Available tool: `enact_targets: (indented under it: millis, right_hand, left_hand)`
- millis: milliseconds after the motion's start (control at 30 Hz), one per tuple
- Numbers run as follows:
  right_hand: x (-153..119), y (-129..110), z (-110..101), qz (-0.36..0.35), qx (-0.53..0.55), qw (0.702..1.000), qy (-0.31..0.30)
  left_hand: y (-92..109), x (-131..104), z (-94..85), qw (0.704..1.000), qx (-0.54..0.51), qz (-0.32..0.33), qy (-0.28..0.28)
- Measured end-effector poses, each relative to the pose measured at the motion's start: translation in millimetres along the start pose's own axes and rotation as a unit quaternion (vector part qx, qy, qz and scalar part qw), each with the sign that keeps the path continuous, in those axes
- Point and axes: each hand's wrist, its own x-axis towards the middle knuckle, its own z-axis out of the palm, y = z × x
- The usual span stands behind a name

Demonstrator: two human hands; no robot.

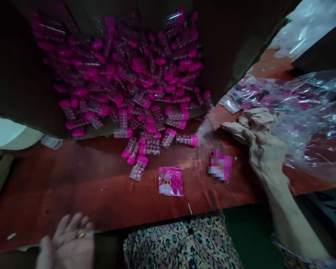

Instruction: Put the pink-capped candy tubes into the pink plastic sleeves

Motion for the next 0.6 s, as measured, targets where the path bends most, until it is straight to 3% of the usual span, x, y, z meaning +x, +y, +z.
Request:
enact_targets:
  millis: [33, 133, 200, 233, 300, 367, 500, 600]
  right_hand:
    - [-4, -12, -7, -0.003, -0.002, 1.0, -0.003]
    - [-33, -67, -25, -0.029, 0.009, 0.999, 0.025]
    - [-59, -108, -28, -0.074, 0.12, 0.99, 0.001]
    - [-72, -125, -25, -0.097, 0.179, 0.977, -0.064]
    - [-92, -149, -16, -0.112, 0.229, 0.956, -0.149]
    - [-103, -159, -6, -0.098, 0.235, 0.951, -0.176]
    - [-105, -155, 1, -0.088, 0.263, 0.947, -0.163]
    - [-99, -150, -4, -0.096, 0.3, 0.941, -0.126]
  left_hand:
    - [0, -7, 26.0, 0.999, -0.033, -0.034, -0.004]
    - [-4, -33, 95.0, 0.986, -0.047, -0.1, -0.124]
    - [-9, -47, 121.8, 0.976, -0.02, -0.12, -0.179]
    - [-12, -51, 128.9, 0.973, -0.011, -0.123, -0.195]
    - [-19, -54, 133.5, 0.969, 0.003, -0.12, -0.216]
    - [-23, -52, 131.3, 0.97, 0.014, -0.108, -0.218]
    - [-28, -45, 125.0, 0.977, 0.039, -0.07, -0.198]
    - [-29, -44, 125.1, 0.972, 0.08, -0.042, -0.218]
